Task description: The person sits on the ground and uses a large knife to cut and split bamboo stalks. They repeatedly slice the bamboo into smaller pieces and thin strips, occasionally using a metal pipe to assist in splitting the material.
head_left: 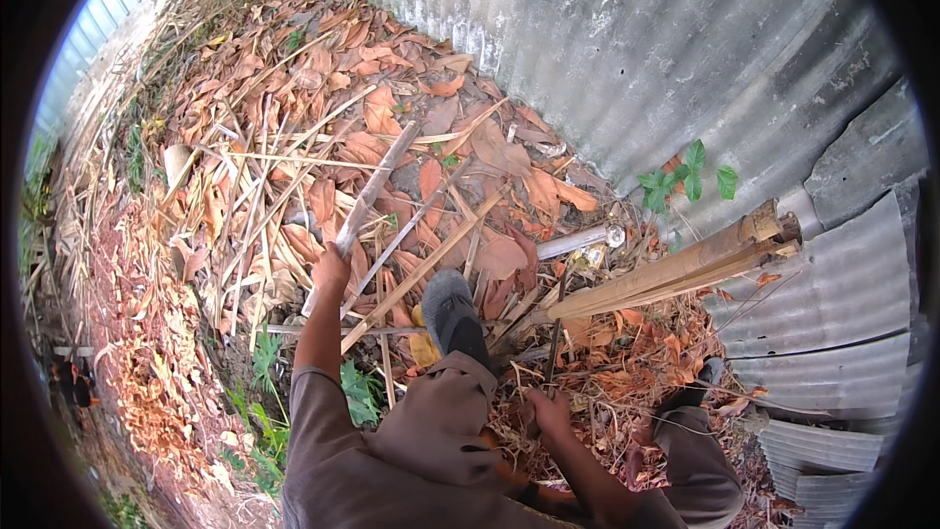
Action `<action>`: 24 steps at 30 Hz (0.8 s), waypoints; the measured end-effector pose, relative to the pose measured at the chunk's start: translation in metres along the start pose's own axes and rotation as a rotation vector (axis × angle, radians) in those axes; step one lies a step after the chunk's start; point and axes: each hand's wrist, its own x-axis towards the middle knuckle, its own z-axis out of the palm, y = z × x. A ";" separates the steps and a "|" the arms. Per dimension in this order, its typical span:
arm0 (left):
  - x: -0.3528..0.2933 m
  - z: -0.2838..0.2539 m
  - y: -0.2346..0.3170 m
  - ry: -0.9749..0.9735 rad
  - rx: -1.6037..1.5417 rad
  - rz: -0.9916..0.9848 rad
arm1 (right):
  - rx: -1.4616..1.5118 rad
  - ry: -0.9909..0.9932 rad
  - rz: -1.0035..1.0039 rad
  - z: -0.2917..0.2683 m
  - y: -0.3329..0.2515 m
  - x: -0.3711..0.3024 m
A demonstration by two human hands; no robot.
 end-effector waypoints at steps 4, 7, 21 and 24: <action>-0.029 -0.050 -0.011 0.072 -0.002 0.162 | 0.089 0.022 -0.002 0.008 -0.013 -0.004; -0.076 -0.104 -0.003 0.141 -0.128 0.266 | 0.214 0.019 -0.005 0.018 -0.022 0.001; -0.300 -0.304 0.151 -0.887 -1.394 0.510 | 0.145 0.068 -0.138 0.050 -0.027 -0.001; -0.324 -0.261 0.170 -1.045 -1.444 0.487 | 0.090 0.077 -0.172 0.053 -0.014 0.005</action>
